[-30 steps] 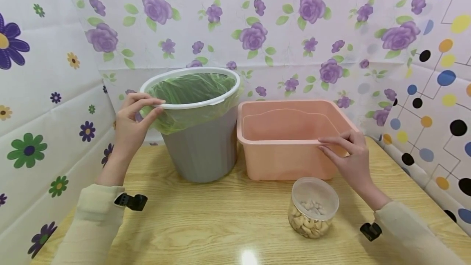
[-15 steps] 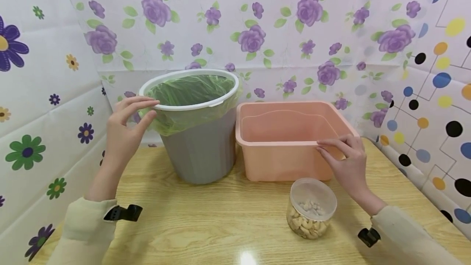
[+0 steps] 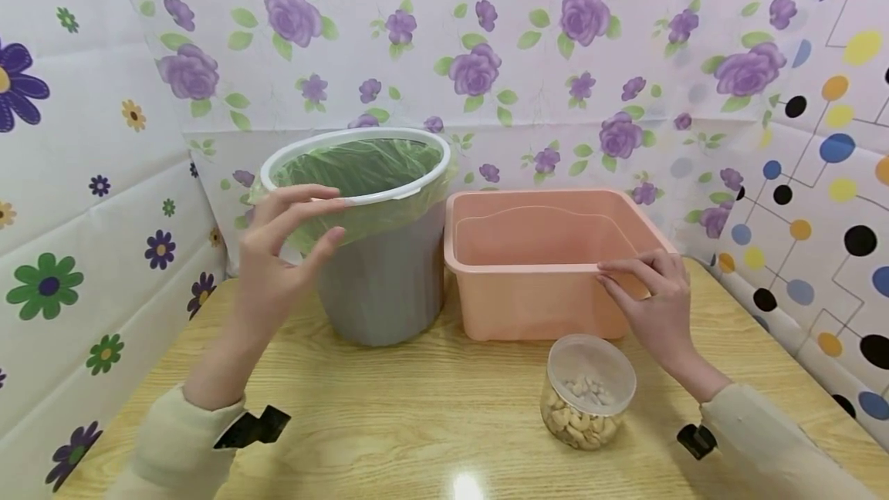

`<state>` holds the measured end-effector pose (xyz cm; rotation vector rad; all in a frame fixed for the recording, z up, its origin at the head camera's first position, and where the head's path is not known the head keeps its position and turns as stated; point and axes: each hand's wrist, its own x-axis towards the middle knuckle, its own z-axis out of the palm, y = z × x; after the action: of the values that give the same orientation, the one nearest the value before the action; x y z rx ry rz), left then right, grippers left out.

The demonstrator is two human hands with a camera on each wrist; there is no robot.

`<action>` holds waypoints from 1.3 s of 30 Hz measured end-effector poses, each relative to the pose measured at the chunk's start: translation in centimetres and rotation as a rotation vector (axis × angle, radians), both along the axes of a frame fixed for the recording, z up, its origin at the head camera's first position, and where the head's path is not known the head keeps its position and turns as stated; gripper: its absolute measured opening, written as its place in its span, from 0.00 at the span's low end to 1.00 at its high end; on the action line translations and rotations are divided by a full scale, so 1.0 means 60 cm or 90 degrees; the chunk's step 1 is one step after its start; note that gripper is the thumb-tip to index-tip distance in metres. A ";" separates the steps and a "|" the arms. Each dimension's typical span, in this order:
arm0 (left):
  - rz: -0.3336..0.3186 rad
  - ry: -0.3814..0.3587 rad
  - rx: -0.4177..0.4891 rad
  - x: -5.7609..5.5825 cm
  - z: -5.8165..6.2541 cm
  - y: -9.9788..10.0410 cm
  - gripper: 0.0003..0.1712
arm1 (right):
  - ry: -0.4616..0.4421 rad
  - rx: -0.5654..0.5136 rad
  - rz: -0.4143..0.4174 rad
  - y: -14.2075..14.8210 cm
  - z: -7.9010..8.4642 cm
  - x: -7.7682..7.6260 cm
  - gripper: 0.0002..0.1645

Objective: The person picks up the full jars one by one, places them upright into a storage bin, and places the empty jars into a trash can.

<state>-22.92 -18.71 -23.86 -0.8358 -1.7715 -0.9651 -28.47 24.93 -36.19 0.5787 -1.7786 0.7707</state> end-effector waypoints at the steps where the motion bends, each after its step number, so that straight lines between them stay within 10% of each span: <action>1: -0.012 0.007 -0.012 -0.001 -0.002 0.008 0.15 | 0.004 0.002 0.001 0.001 0.000 -0.001 0.21; 25: -0.221 -0.186 -0.320 -0.012 -0.126 0.191 0.20 | 0.029 0.079 0.076 0.035 0.003 -0.024 0.14; 39: -0.292 -0.310 -0.429 -0.038 -0.178 0.265 0.43 | 0.020 0.081 0.083 0.041 0.001 -0.022 0.09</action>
<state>-25.22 -2.79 -34.53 -1.5843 -2.4471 -0.9073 -29.80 27.42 -36.16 0.7936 -1.7832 0.7369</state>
